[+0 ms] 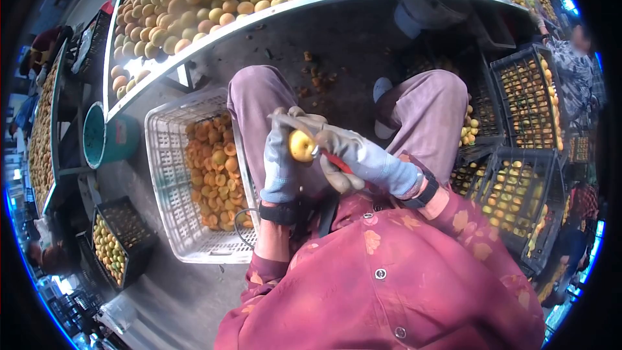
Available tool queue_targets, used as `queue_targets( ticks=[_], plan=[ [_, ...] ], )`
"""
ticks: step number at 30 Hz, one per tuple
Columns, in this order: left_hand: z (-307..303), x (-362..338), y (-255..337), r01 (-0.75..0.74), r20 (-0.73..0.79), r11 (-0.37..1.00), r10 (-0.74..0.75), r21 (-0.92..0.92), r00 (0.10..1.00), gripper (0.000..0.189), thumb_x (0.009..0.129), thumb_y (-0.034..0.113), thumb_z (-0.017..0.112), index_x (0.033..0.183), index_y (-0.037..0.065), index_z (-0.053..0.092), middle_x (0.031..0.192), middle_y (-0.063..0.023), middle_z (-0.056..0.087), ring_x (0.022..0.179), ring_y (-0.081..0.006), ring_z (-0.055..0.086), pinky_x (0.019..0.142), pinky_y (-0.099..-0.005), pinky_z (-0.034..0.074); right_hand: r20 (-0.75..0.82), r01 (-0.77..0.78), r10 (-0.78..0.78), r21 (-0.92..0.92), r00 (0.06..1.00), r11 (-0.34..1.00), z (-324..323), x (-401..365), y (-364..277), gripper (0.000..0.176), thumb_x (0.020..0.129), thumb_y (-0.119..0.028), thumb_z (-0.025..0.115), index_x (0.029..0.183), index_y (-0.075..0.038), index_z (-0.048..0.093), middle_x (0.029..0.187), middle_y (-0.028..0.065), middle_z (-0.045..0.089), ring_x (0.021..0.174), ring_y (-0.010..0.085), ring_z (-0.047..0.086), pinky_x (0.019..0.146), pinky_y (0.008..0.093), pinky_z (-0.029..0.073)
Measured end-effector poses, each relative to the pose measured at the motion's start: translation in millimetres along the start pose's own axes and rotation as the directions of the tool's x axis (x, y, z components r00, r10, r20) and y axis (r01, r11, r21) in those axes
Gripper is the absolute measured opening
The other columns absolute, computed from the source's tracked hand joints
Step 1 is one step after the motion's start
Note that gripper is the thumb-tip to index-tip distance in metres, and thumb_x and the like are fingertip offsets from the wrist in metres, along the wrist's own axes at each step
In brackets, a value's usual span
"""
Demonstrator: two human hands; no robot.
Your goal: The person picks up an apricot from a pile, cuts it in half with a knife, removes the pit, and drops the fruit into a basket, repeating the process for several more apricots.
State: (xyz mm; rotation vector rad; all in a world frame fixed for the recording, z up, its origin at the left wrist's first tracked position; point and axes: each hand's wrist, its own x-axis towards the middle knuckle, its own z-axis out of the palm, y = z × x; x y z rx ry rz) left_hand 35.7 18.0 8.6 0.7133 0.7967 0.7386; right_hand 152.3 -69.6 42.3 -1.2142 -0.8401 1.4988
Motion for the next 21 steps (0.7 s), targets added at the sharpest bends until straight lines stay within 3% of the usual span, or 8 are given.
queue_targets(
  ticks=[3,5,8,11,12,17,19,21],
  plan=[
    [-4,5,9,0.09,0.091,0.989,-0.1,0.118,0.991,0.063,0.096,0.063,0.037,0.099,0.005,0.063,0.073,-0.005,0.065,0.057,-0.0084,0.055,0.047,-0.0182,0.037,-0.062,-0.005,0.016,0.177,0.998,0.984,-7,-11,-8,0.068,0.097,-0.056,0.044,0.145,-0.007,0.039,0.057,0.0017,0.056,0.037,0.005,0.042,0.04,0.0189,0.034],
    [-10,12,9,0.103,0.226,0.99,-0.123,0.096,0.966,0.07,0.095,0.066,0.032,0.096,0.004,0.064,0.064,-0.0074,0.063,0.049,-0.0087,0.051,0.046,-0.0184,0.034,-0.16,-0.019,0.032,0.083,0.987,0.996,-11,-16,-13,0.061,0.099,-0.05,0.044,0.142,-0.006,0.042,0.059,0.0035,0.059,0.037,0.0049,0.042,0.04,0.0188,0.035],
    [-7,11,15,0.108,0.198,0.986,-0.132,0.129,0.971,0.075,0.095,0.068,0.028,0.094,0.002,0.064,0.061,-0.0092,0.062,0.046,-0.009,0.049,0.045,-0.019,0.035,-0.377,0.075,-0.091,-0.057,0.922,0.996,-12,-22,4,0.046,0.099,-0.034,0.048,0.132,-0.001,0.051,0.062,0.0031,0.061,0.045,0.0053,0.048,0.048,0.0202,0.04],
    [-8,12,15,0.133,0.182,0.985,-0.151,0.112,0.972,0.077,0.094,0.069,0.027,0.093,0.001,0.063,0.063,-0.0091,0.063,0.047,-0.0096,0.05,0.045,-0.0193,0.036,-0.381,0.127,-0.155,-0.099,0.911,0.987,-6,-26,4,0.042,0.097,-0.034,0.053,0.124,-0.002,0.056,0.061,0.001,0.06,0.053,0.006,0.053,0.054,0.0222,0.045],
    [-9,13,15,0.137,0.165,0.985,-0.153,0.109,0.974,0.078,0.094,0.07,0.026,0.093,0.0,0.062,0.064,-0.0089,0.064,0.048,-0.0099,0.051,0.045,-0.0196,0.037,-0.411,-0.068,-0.015,-0.186,0.912,0.98,-3,-28,-7,0.035,0.097,-0.033,0.054,0.116,-0.003,0.059,0.061,0.0027,0.061,0.057,0.0081,0.058,0.057,0.0242,0.047],
    [-6,11,14,0.122,0.133,0.989,-0.133,0.087,0.982,0.076,0.095,0.066,0.027,0.097,0.0,0.065,0.071,-0.0073,0.065,0.057,-0.0124,0.056,0.049,-0.0206,0.041,-0.425,-0.094,-0.131,-0.469,0.895,0.878,15,-30,-15,0.029,0.097,-0.033,0.054,0.101,-0.005,0.062,0.06,0.0071,0.059,0.055,0.016,0.062,0.055,0.0289,0.047],
    [-4,10,14,0.115,0.103,0.985,-0.129,0.128,0.986,0.078,0.095,0.067,0.027,0.1,0.0,0.065,0.073,-0.0076,0.065,0.056,-0.0123,0.055,0.049,-0.0209,0.041,-0.408,-0.177,-0.021,-0.443,0.913,0.879,19,-33,-20,0.027,0.099,-0.027,0.054,0.106,-0.003,0.063,0.063,-0.0014,0.056,0.06,0.0031,0.05,0.057,0.0213,0.041],
    [-5,11,11,0.086,0.076,0.991,-0.093,0.098,0.993,0.08,0.095,0.068,0.027,0.104,-0.002,0.064,0.075,-0.0085,0.065,0.053,-0.012,0.052,0.048,-0.0212,0.039,-0.397,-0.168,-0.034,-0.463,0.917,0.87,18,-35,-18,0.026,0.099,-0.026,0.053,0.106,-0.003,0.063,0.062,-0.0011,0.056,0.059,0.003,0.05,0.057,0.0217,0.042]
  ],
)
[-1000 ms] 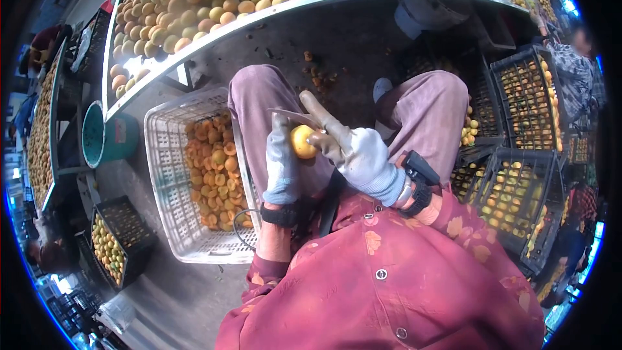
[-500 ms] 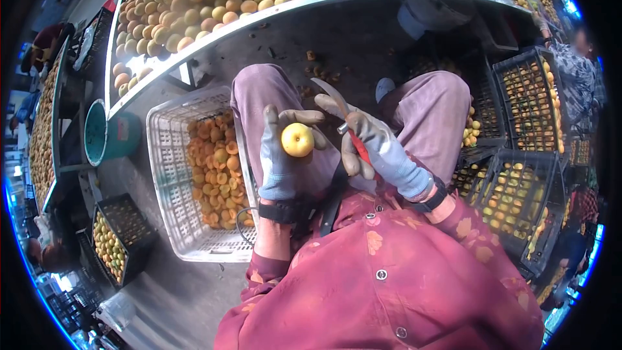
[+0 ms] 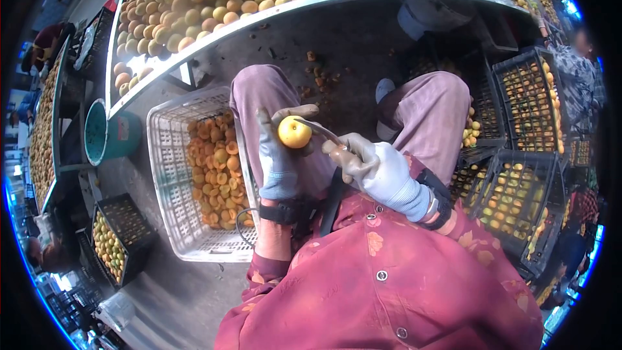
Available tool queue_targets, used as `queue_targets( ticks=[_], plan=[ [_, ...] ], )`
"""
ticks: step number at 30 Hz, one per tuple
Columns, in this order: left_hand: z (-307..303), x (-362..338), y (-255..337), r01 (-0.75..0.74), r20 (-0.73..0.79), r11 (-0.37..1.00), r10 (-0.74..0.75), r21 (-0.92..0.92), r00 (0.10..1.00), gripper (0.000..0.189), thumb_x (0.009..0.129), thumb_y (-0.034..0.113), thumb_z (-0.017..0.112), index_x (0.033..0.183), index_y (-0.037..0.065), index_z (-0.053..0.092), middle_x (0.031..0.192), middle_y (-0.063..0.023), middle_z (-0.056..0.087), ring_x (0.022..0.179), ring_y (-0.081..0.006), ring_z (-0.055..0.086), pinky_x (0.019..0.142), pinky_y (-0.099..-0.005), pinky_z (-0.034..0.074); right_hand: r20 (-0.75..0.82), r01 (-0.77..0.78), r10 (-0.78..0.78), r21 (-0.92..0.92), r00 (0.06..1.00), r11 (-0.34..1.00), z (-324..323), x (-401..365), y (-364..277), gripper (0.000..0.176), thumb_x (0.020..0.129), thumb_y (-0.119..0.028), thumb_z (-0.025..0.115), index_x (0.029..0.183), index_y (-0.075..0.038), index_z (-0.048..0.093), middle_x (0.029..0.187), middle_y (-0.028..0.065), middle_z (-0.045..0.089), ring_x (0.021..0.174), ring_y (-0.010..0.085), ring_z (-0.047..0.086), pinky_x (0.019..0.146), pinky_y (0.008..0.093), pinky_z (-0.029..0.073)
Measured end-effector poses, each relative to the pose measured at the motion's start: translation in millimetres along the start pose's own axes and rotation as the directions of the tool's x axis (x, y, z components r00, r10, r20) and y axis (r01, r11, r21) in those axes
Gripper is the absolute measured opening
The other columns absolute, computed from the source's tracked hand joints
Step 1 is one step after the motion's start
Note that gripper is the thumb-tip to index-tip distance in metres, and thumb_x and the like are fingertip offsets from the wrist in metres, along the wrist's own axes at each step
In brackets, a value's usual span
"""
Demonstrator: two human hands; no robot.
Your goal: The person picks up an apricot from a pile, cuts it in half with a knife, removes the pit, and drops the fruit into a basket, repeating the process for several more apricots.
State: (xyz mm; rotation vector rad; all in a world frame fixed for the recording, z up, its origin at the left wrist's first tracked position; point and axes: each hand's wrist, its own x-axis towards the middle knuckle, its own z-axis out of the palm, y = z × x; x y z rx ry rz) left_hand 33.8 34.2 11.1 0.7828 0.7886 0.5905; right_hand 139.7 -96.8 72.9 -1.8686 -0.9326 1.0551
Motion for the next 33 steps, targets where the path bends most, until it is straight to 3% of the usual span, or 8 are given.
queue_targets(
  ticks=[14,16,18,20,22,23,25,33],
  plan=[
    [-28,10,6,0.215,0.308,0.868,-0.076,-0.448,0.948,0.078,0.093,0.066,0.036,0.115,-0.004,0.06,0.08,-0.0085,0.065,0.039,-0.0104,0.037,0.039,-0.0234,0.028,-0.012,0.098,-0.1,-0.129,0.995,0.987,0,4,2,0.026,0.098,-0.025,0.054,0.108,-0.003,0.064,0.059,0.0008,0.054,0.057,0.0035,0.051,0.055,0.0225,0.043],
    [-31,11,5,0.235,0.319,0.856,-0.088,-0.461,0.944,0.077,0.093,0.066,0.037,0.114,-0.004,0.06,0.081,-0.0084,0.065,0.039,-0.0101,0.037,0.039,-0.0235,0.028,-0.02,0.173,-0.18,-0.182,0.984,0.968,1,5,2,0.021,0.095,-0.029,0.058,0.094,-0.008,0.061,0.06,0.0085,0.057,0.054,0.0219,0.063,0.052,0.0342,0.047],
    [-33,13,4,0.27,0.356,0.828,-0.092,-0.491,0.93,0.076,0.093,0.065,0.038,0.113,-0.004,0.061,0.079,-0.01,0.065,0.038,-0.0102,0.036,0.039,-0.0238,0.029,-0.019,0.099,-0.102,-0.12,0.995,0.988,3,5,-1,0.023,0.094,-0.031,0.058,0.093,-0.008,0.061,0.061,0.0097,0.058,0.055,0.0239,0.063,0.053,0.0353,0.047],
    [-29,10,3,0.218,0.312,0.872,-0.079,-0.439,0.947,0.075,0.093,0.065,0.038,0.109,-0.004,0.062,0.077,-0.0107,0.065,0.037,-0.0105,0.036,0.038,-0.0234,0.028,-0.013,0.025,-0.026,-0.056,1.0,0.998,4,6,0,0.025,0.094,-0.033,0.058,0.092,-0.008,0.061,0.062,0.0109,0.059,0.055,0.0259,0.063,0.054,0.0364,0.047],
    [-27,10,2,0.168,0.27,0.909,-0.064,-0.381,0.961,0.075,0.093,0.065,0.038,0.106,-0.004,0.063,0.075,-0.0114,0.065,0.037,-0.0108,0.037,0.036,-0.023,0.028,0.031,0.131,-0.127,-0.146,0.991,0.981,5,8,4,0.028,0.097,-0.028,0.055,0.106,-0.003,0.065,0.06,0.0015,0.054,0.056,0.0052,0.052,0.054,0.0238,0.043],
    [-27,11,2,0.14,0.259,0.936,-0.055,-0.323,0.964,0.075,0.093,0.065,0.037,0.102,-0.004,0.064,0.072,-0.0118,0.064,0.037,-0.0113,0.038,0.035,-0.0226,0.028,0.03,0.129,-0.126,-0.147,0.992,0.981,6,8,4,0.028,0.097,-0.028,0.055,0.106,-0.003,0.065,0.06,0.0015,0.054,0.056,0.0052,0.052,0.054,0.0238,0.043],
    [-25,11,1,0.113,0.249,0.958,-0.046,-0.264,0.967,0.075,0.094,0.065,0.037,0.098,-0.004,0.065,0.07,-0.0121,0.064,0.037,-0.0118,0.04,0.034,-0.0221,0.029,-0.046,0.186,-0.201,-0.229,0.978,0.955,9,8,4,0.029,0.095,-0.036,0.056,0.092,-0.008,0.061,0.071,0.0169,0.062,0.067,0.038,0.063,0.057,0.0422,0.047],
    [-6,1,6,-0.001,0.031,0.998,0.003,-0.07,1.0,0.074,0.095,0.064,0.033,0.093,-0.003,0.065,0.069,-0.0091,0.064,0.042,-0.0124,0.049,0.035,-0.0207,0.034,-0.045,0.251,-0.289,-0.386,0.956,0.888,3,2,0,0.028,0.094,-0.035,0.056,0.091,-0.007,0.058,0.073,0.0176,0.063,0.068,0.0373,0.064,0.057,0.043,0.049]
  ],
)
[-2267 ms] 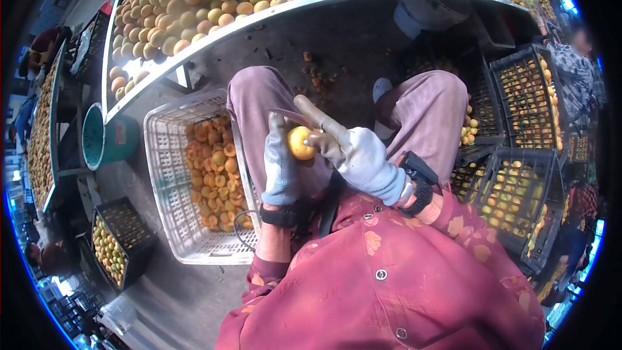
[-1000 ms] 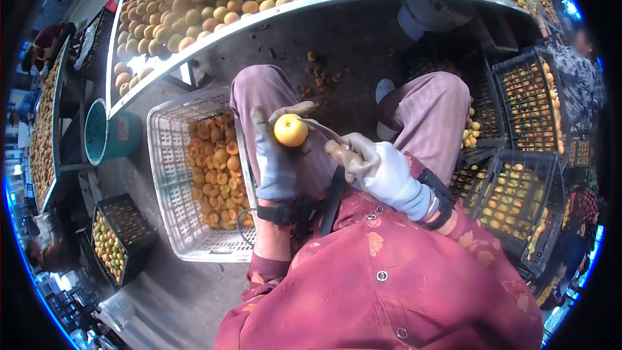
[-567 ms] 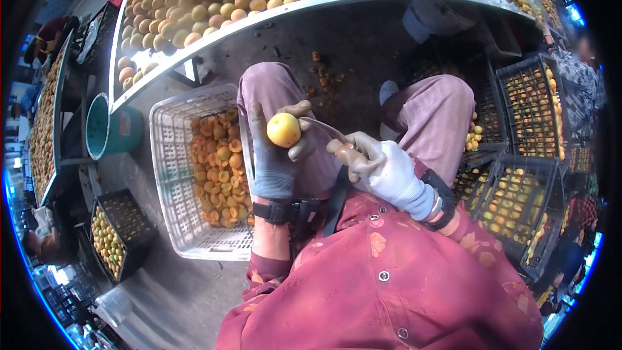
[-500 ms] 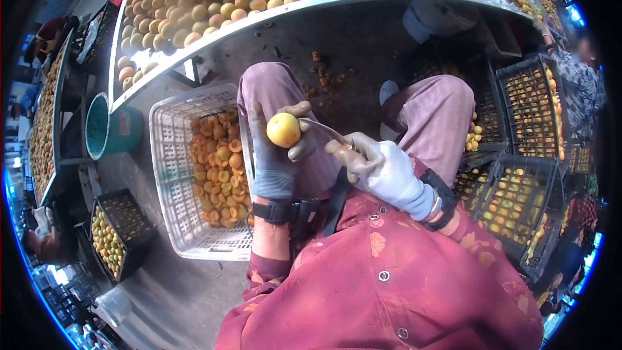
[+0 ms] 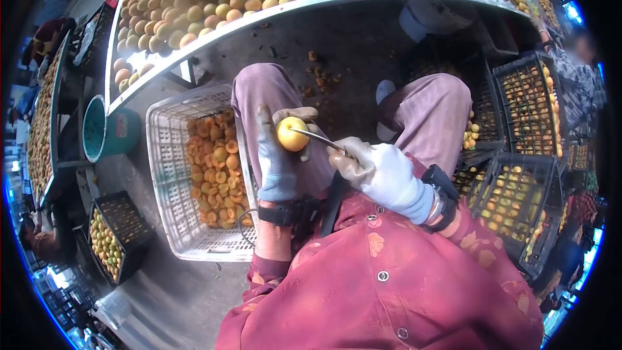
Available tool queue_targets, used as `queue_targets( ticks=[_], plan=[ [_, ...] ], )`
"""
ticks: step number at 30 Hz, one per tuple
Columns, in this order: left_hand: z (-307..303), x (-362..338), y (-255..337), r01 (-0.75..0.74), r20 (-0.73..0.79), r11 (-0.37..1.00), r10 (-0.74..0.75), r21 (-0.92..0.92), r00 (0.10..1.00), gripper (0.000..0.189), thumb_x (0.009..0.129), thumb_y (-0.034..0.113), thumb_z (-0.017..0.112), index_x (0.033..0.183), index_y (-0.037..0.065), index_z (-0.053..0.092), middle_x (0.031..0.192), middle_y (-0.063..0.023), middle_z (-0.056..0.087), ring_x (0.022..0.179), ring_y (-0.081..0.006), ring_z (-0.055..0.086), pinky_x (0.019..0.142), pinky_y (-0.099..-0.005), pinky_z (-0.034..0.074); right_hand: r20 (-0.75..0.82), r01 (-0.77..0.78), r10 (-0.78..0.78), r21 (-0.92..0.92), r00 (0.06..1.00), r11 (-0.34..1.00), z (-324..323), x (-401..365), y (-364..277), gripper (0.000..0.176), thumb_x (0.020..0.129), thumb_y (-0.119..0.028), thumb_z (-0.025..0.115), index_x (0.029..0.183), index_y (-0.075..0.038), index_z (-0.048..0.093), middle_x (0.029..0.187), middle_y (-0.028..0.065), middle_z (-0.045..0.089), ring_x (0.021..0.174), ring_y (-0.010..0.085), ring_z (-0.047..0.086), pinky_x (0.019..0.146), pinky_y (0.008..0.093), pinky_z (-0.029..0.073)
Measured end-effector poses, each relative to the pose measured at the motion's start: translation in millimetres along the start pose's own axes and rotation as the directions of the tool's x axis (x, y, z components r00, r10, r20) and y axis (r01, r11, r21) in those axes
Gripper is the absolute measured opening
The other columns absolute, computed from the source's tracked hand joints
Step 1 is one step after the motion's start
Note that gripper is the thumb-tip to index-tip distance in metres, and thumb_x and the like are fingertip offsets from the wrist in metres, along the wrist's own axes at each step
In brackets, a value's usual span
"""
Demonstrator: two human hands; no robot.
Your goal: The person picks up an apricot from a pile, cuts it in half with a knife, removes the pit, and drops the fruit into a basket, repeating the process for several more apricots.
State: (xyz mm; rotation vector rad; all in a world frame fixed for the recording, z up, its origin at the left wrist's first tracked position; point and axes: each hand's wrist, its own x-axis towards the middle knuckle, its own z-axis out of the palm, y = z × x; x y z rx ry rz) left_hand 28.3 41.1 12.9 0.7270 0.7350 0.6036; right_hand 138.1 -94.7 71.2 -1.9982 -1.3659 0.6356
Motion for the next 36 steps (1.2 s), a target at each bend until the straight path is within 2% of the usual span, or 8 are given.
queue_targets(
  ticks=[10,16,20,26,30,33,35,36],
  plan=[
    [12,-10,-4,0.007,-0.074,0.991,0.003,0.132,0.997,0.07,0.097,0.063,0.033,0.094,0.0,0.065,0.066,-0.0032,0.062,0.046,-0.0058,0.045,0.043,-0.0175,0.034,0.089,-0.043,0.063,-0.212,0.994,0.976,-4,-10,-2,0.024,0.094,-0.033,0.056,0.092,-0.009,0.054,0.068,0.0171,0.061,0.064,0.0383,0.062,0.053,0.0448,0.048],
    [-11,5,-9,0.13,0.126,0.97,-0.105,-0.208,0.987,0.073,0.096,0.063,0.035,0.105,-0.005,0.062,0.075,-0.0097,0.064,0.052,-0.0134,0.049,0.046,-0.0217,0.039,0.002,-0.023,0.023,-0.106,1.0,0.994,26,-6,10,0.025,0.094,-0.033,0.056,0.092,-0.008,0.054,0.067,0.0191,0.06,0.064,0.0399,0.062,0.053,0.0467,0.047],
    [-3,3,-8,0.245,0.044,0.867,-0.252,-0.434,0.967,0.073,0.095,0.063,0.037,0.109,-0.004,0.062,0.078,-0.0102,0.064,0.063,-0.0148,0.055,0.059,-0.0245,0.045,-0.045,-0.003,0.002,-0.026,0.999,1.0,34,-1,22,0.024,0.093,-0.031,0.056,0.091,-0.008,0.053,0.068,0.0198,0.06,0.065,0.0411,0.061,0.054,0.0471,0.047],
    [-16,2,-23,-0.17,0.25,0.969,0.122,0.181,0.96,0.062,0.096,0.05,0.05,0.133,0.0,0.049,0.126,-0.0037,0.053,0.105,-0.0095,0.05,0.088,-0.0238,0.041,0.064,-0.019,0.017,0.033,0.998,0.999,-3,7,24,0.035,0.097,-0.039,0.048,0.092,-0.005,0.055,0.069,0.0224,0.059,0.069,0.0423,0.061,0.058,0.0492,0.046],
    [-10,-7,-17,-0.195,0.223,0.967,0.155,0.167,0.962,0.063,0.095,0.048,0.053,0.134,-0.001,0.048,0.118,-0.004,0.057,0.099,-0.0105,0.052,0.088,-0.0243,0.041,0.148,-0.038,0.038,-0.004,0.988,0.999,-9,7,16,0.037,0.098,-0.04,0.047,0.094,-0.004,0.055,0.068,0.022,0.06,0.069,0.0424,0.061,0.058,0.0488,0.046],
    [-13,-4,-25,-0.152,0.222,0.981,0.122,0.124,0.967,0.066,0.094,0.049,0.054,0.136,-0.001,0.045,0.108,-0.0059,0.059,0.095,-0.0137,0.055,0.088,-0.0252,0.043,0.202,-0.128,0.14,-0.069,0.969,0.989,-5,5,6,0.036,0.097,-0.04,0.048,0.097,-0.005,0.056,0.069,0.0217,0.061,0.069,0.0421,0.062,0.059,0.0486,0.048],
    [-13,2,-36,0.153,0.22,0.888,-0.06,-0.434,0.974,0.071,0.093,0.051,0.054,0.138,-0.002,0.041,0.1,-0.0079,0.06,0.091,-0.0158,0.056,0.088,-0.0266,0.044,0.125,-0.121,0.124,-0.035,0.984,0.992,12,0,8,0.034,0.097,-0.039,0.049,0.1,-0.006,0.056,0.069,0.0218,0.061,0.068,0.042,0.062,0.058,0.0492,0.049],
    [-10,3,-36,0.151,0.22,0.888,-0.058,-0.435,0.974,0.071,0.093,0.051,0.054,0.138,-0.002,0.041,0.1,-0.0079,0.06,0.091,-0.0158,0.056,0.088,-0.0266,0.044,0.124,-0.148,0.149,-0.021,0.981,0.989,21,-1,10,0.033,0.096,-0.038,0.051,0.101,-0.006,0.057,0.07,0.022,0.062,0.067,0.0426,0.062,0.058,0.0503,0.049]
  ],
)
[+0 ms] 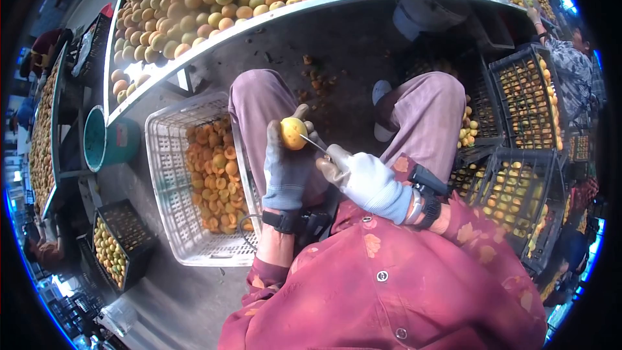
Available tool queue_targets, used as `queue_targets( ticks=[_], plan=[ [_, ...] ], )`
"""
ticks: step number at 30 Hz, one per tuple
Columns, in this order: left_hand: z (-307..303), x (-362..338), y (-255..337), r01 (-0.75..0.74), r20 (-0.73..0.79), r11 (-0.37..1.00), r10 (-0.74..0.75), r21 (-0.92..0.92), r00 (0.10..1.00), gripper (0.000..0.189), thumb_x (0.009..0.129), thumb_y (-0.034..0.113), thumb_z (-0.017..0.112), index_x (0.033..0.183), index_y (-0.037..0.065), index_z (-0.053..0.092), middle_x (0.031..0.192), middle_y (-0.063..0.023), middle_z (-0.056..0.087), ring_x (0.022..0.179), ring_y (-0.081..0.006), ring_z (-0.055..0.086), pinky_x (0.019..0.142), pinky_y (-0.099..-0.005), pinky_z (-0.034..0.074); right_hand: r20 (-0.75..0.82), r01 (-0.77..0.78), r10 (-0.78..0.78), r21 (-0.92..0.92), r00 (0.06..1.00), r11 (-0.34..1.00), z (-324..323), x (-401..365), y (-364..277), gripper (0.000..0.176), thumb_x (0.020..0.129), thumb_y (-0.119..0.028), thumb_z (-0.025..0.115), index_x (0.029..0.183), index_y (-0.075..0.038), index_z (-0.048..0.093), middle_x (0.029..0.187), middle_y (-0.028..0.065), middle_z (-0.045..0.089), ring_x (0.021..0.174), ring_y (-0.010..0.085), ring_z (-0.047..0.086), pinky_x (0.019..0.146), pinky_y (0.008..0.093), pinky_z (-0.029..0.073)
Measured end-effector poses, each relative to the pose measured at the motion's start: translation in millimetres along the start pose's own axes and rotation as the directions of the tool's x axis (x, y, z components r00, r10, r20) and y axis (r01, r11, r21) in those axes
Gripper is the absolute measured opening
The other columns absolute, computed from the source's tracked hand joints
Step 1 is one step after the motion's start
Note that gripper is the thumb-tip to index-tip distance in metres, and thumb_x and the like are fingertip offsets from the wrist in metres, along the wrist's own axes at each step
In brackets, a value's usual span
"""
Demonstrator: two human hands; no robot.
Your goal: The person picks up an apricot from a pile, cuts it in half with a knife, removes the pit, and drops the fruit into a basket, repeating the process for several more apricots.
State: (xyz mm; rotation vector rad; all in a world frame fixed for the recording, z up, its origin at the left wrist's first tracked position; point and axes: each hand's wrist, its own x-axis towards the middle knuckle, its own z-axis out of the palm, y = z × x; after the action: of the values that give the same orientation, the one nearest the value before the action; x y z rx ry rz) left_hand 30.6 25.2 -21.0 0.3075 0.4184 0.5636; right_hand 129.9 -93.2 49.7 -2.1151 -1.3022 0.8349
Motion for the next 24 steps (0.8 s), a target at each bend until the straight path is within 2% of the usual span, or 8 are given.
queue_targets(
  ticks=[3,6,8,9,11,19,21,24],
  plan=[
    [6,-2,2,0.065,0.064,0.976,-0.053,-0.209,0.997,0.073,0.093,0.053,0.053,0.139,-0.003,0.039,0.098,-0.009,0.06,0.09,-0.0161,0.056,0.088,-0.0279,0.045,-0.024,0.004,-0.005,-0.009,1.0,1.0,11,4,3,0.034,0.096,-0.039,0.052,0.099,-0.006,0.058,0.071,0.0223,0.062,0.066,0.0429,0.062,0.057,0.0509,0.048],
    [11,-1,7,0.095,0.017,0.989,-0.093,-0.111,0.995,0.072,0.095,0.054,0.05,0.139,-0.003,0.041,0.096,-0.0065,0.06,0.087,-0.0132,0.055,0.086,-0.0265,0.044,-0.057,0.007,-0.006,0.023,0.998,1.0,6,5,8,0.036,0.095,-0.04,0.053,0.098,-0.005,0.059,0.071,0.0222,0.063,0.068,0.0429,0.062,0.058,0.0491,0.049],
    [10,-5,8,0.07,-0.002,0.973,-0.071,0.222,0.997,0.068,0.097,0.052,0.047,0.137,-0.002,0.045,0.092,-0.0027,0.059,0.082,-0.0098,0.053,0.08,-0.0236,0.043,-0.073,0.021,-0.023,-0.021,0.997,1.0,-4,6,11,0.037,0.095,-0.041,0.052,0.097,-0.004,0.058,0.072,0.0227,0.062,0.071,0.0426,0.062,0.058,0.047,0.049],
    [11,-8,6,0.074,-0.002,0.973,-0.075,0.22,0.997,0.068,0.097,0.052,0.047,0.137,-0.002,0.045,0.092,-0.0027,0.059,0.082,-0.0098,0.053,0.08,-0.0236,0.043,-0.073,0.017,-0.018,-0.022,0.997,1.0,-8,5,12,0.037,0.095,-0.041,0.052,0.097,-0.004,0.058,0.072,0.0227,0.062,0.071,0.0426,0.062,0.058,0.047,0.049],
    [15,-10,1,-0.083,-0.038,0.883,0.114,0.462,0.993,0.063,0.098,0.05,0.046,0.135,-0.001,0.049,0.088,0.0001,0.057,0.075,-0.0066,0.049,0.072,-0.0211,0.042,-0.059,0.072,-0.072,0.0,0.996,0.997,-17,4,16,0.037,0.096,-0.041,0.051,0.094,-0.004,0.056,0.072,0.0225,0.061,0.071,0.0422,0.062,0.058,0.0473,0.048],
    [20,-8,1,-0.065,-0.104,0.851,0.139,0.521,0.985,0.055,0.1,0.046,0.044,0.123,-0.001,0.058,0.082,0.0002,0.057,0.067,-0.0057,0.047,0.061,-0.0194,0.039,0.023,0.009,-0.007,-0.064,1.0,0.998,-24,0,4,0.036,0.097,-0.04,0.049,0.093,-0.005,0.054,0.071,0.022,0.061,0.07,0.0418,0.062,0.058,0.0482,0.048],
    [27,-9,3,0.079,-0.138,0.935,-0.032,0.347,0.99,0.058,0.101,0.05,0.039,0.123,-0.001,0.058,0.075,0.0,0.056,0.063,-0.0057,0.047,0.057,-0.0189,0.038,-0.012,-0.001,0.001,-0.003,1.0,1.0,-17,-1,2,0.036,0.097,-0.041,0.049,0.094,-0.005,0.054,0.071,0.0219,0.061,0.07,0.0423,0.062,0.059,0.0485,0.048],
    [16,-7,2,0.117,-0.124,0.884,-0.067,0.453,0.99,0.069,0.099,0.057,0.036,0.128,-0.003,0.054,0.076,0.0007,0.057,0.063,-0.0071,0.048,0.058,-0.0203,0.039,-0.037,0.034,-0.033,0.03,0.999,0.999,0,2,15,0.036,0.097,-0.041,0.049,0.096,-0.005,0.055,0.07,0.0215,0.061,0.069,0.043,0.062,0.058,0.0492,0.049]
  ],
)
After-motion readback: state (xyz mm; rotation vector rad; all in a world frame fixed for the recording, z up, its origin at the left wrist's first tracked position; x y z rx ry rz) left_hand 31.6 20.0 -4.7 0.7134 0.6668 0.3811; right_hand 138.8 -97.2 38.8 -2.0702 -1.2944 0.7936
